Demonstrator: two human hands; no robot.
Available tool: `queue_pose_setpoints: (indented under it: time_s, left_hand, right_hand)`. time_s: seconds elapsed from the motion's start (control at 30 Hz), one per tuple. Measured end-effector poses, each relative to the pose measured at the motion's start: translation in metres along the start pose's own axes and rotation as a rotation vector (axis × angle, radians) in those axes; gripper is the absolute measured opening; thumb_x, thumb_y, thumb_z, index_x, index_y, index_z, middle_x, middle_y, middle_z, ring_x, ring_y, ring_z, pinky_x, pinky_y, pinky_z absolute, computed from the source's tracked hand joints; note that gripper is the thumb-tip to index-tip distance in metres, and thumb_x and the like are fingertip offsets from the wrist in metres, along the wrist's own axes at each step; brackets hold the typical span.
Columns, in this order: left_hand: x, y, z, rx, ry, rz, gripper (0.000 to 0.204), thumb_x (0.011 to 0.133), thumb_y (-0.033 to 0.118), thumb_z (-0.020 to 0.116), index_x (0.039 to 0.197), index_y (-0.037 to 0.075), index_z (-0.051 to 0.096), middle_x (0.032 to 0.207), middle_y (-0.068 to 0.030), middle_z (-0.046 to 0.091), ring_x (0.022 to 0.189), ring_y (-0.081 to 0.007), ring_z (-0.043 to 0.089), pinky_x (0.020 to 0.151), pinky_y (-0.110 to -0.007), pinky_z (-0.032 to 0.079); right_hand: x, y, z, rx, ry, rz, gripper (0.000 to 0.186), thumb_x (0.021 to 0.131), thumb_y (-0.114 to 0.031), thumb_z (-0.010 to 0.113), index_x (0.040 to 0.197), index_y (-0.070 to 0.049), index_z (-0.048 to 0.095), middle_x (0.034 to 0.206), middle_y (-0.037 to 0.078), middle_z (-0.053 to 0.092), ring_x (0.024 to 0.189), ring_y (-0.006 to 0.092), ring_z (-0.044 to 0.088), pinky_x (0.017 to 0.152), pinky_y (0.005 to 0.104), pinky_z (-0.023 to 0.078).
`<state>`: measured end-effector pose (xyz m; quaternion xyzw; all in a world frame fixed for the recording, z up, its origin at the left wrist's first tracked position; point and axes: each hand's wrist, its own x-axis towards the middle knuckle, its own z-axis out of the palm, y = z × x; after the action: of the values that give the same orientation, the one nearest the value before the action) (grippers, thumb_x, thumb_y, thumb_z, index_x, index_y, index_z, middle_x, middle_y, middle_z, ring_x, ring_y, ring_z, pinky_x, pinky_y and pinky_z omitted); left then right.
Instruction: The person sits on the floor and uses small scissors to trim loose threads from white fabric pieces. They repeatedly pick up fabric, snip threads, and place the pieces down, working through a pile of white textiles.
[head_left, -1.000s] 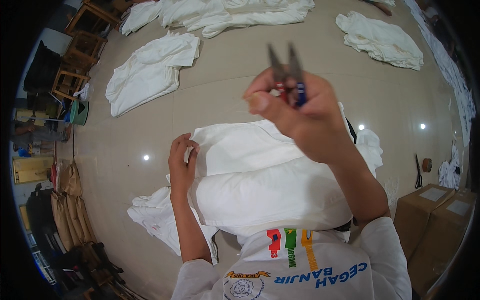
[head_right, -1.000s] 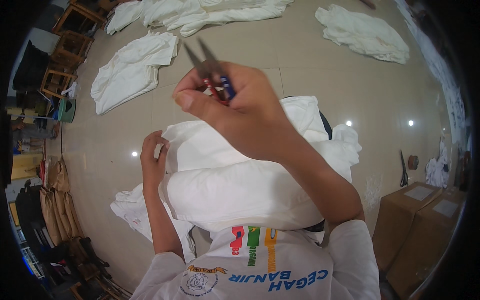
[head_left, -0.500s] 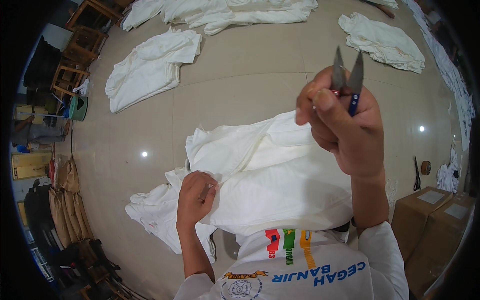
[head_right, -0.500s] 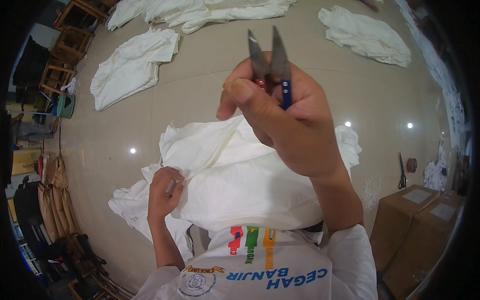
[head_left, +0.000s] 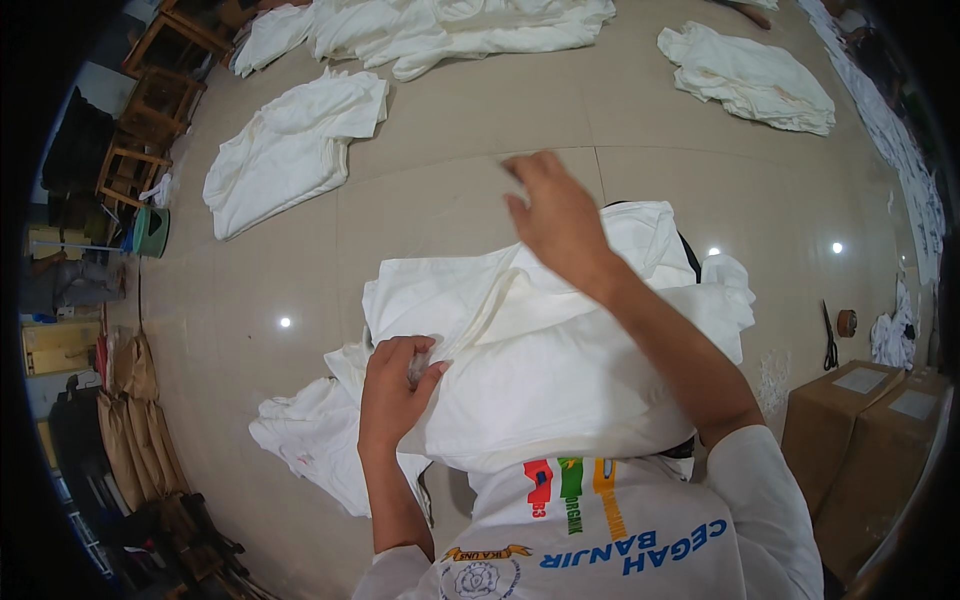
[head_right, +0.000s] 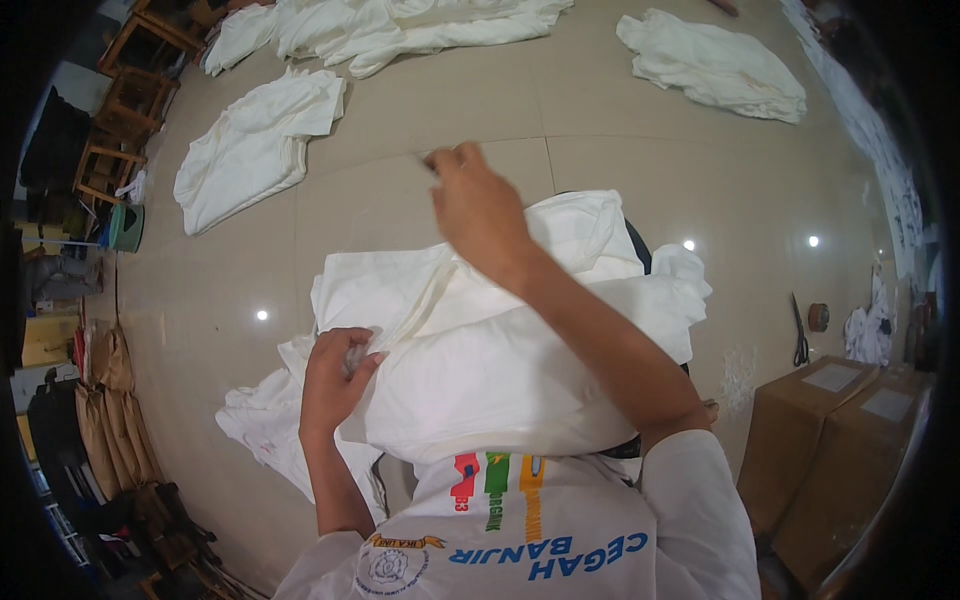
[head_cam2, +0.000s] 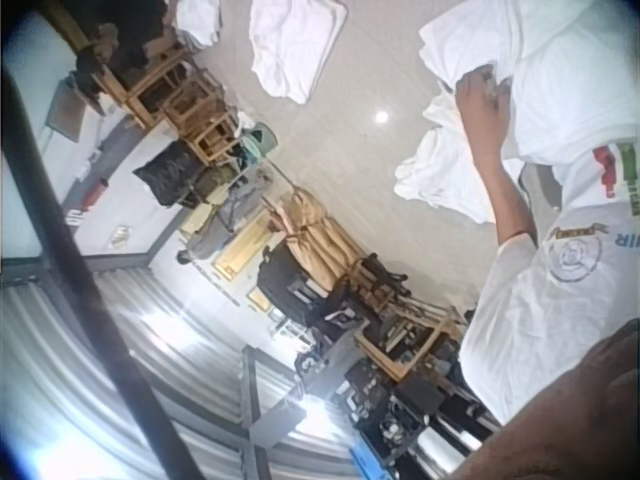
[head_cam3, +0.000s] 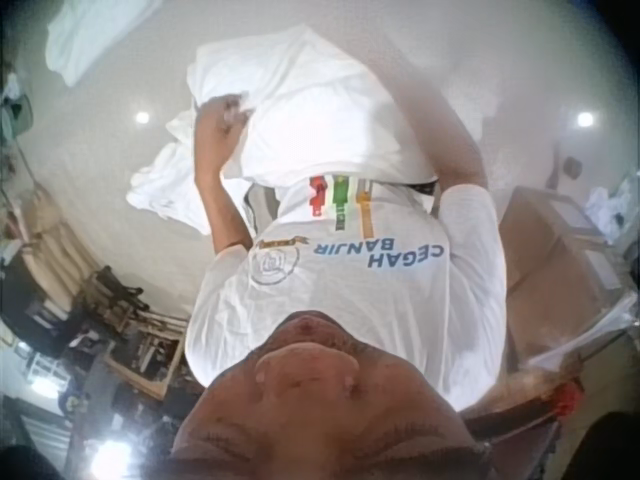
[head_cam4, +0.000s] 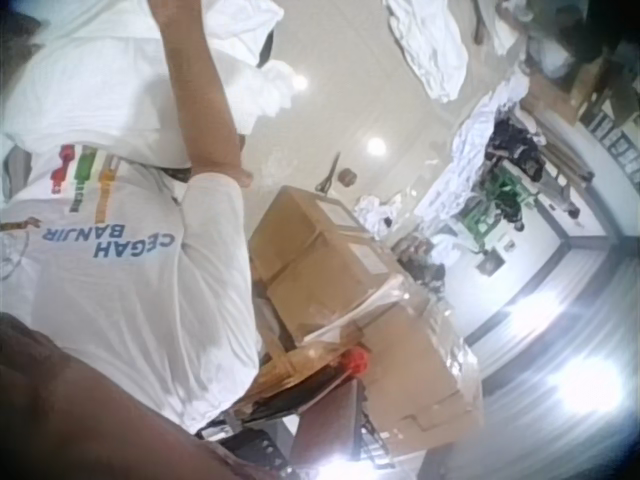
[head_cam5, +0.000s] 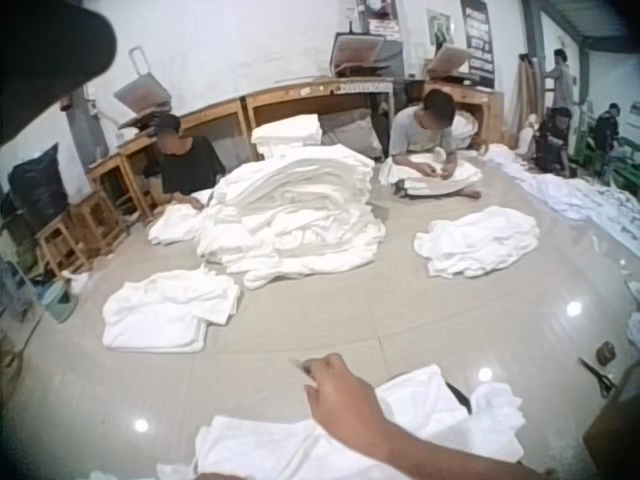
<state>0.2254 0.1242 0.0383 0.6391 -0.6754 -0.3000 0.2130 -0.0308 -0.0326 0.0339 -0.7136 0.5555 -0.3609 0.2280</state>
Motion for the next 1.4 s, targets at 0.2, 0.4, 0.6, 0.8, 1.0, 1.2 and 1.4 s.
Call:
queue_pose_setpoints:
  time_s: [0.2, 0.4, 0.6, 0.8, 1.0, 1.2, 1.4]
  left_hand:
    - [-0.002, -0.004, 0.005, 0.089, -0.015, 0.031, 0.018, 0.087, 0.004, 0.077, 0.104, 0.000, 0.074, 0.099, -0.0131, 0.070, 0.098, -0.0310, 0.064, 0.088, -0.040, 0.051]
    - [-0.003, -0.006, 0.010, 0.131, 0.060, 0.085, 0.008, 0.092, 0.001, 0.072, 0.100, 0.000, 0.072, 0.096, -0.0129, 0.070, 0.093, -0.0326, 0.062, 0.085, -0.041, 0.051]
    - [-0.009, -0.010, 0.014, 0.059, 0.251, -0.016, 0.008, 0.102, 0.005, 0.063, 0.102, -0.001, 0.067, 0.094, -0.0147, 0.069, 0.086, -0.0315, 0.063, 0.079, -0.038, 0.051]
    - [0.004, -0.014, 0.006, -0.061, 0.354, -0.145, 0.016, 0.107, 0.012, 0.059, 0.104, -0.002, 0.066, 0.090, -0.0102, 0.069, 0.081, -0.0188, 0.061, 0.074, -0.031, 0.050]
    - [0.023, -0.024, -0.002, -0.083, 0.361, -0.158, 0.019, 0.109, 0.014, 0.057, 0.108, -0.002, 0.066, 0.088, -0.0071, 0.066, 0.077, -0.0158, 0.056, 0.075, -0.029, 0.049]
    - [0.024, -0.027, 0.003, -0.072, 0.278, -0.142, 0.013, 0.102, 0.006, 0.065, 0.112, -0.002, 0.065, 0.105, -0.0125, 0.067, 0.094, -0.0217, 0.063, 0.090, -0.033, 0.051]
    - [0.012, -0.034, -0.019, 0.064, 0.227, -0.214, 0.021, 0.093, -0.009, 0.063, 0.112, -0.001, 0.065, 0.102, -0.0110, 0.065, 0.090, -0.0213, 0.063, 0.080, -0.034, 0.051]
  right_hand:
    - [-0.051, -0.007, 0.075, -0.039, -0.536, 0.027, 0.028, 0.088, -0.027, 0.079, 0.095, 0.000, 0.074, 0.096, 0.021, 0.073, 0.092, 0.0415, 0.072, 0.081, 0.0498, 0.058]
    - [-0.026, 0.020, 0.103, 0.131, -0.532, 0.134, 0.024, 0.089, -0.022, 0.073, 0.086, 0.001, 0.074, 0.086, 0.023, 0.074, 0.085, 0.0408, 0.073, 0.077, 0.0491, 0.058]
    - [0.054, 0.040, 0.062, 0.299, -0.019, 0.252, 0.024, 0.093, -0.020, 0.071, 0.102, 0.002, 0.073, 0.099, 0.027, 0.074, 0.095, 0.0428, 0.072, 0.084, 0.0502, 0.057]
    - [0.029, 0.060, -0.004, 0.092, -0.109, 0.105, 0.039, 0.089, -0.021, 0.077, 0.121, 0.000, 0.070, 0.119, 0.022, 0.072, 0.113, 0.0386, 0.068, 0.096, 0.0464, 0.054]
    - [-0.008, 0.101, -0.084, -0.400, -0.345, 0.199, 0.042, 0.084, -0.025, 0.080, 0.119, -0.003, 0.072, 0.119, 0.018, 0.072, 0.115, 0.0355, 0.067, 0.096, 0.0460, 0.054]
    - [-0.039, 0.126, -0.133, -0.553, -0.356, 0.492, 0.031, 0.083, -0.019, 0.077, 0.110, -0.004, 0.076, 0.110, 0.017, 0.075, 0.111, 0.0325, 0.070, 0.092, 0.0441, 0.056]
    - [-0.055, 0.119, -0.158, -0.348, -0.138, 0.657, 0.025, 0.083, -0.016, 0.073, 0.103, -0.001, 0.075, 0.094, 0.018, 0.075, 0.083, 0.0291, 0.072, 0.077, 0.0382, 0.055]
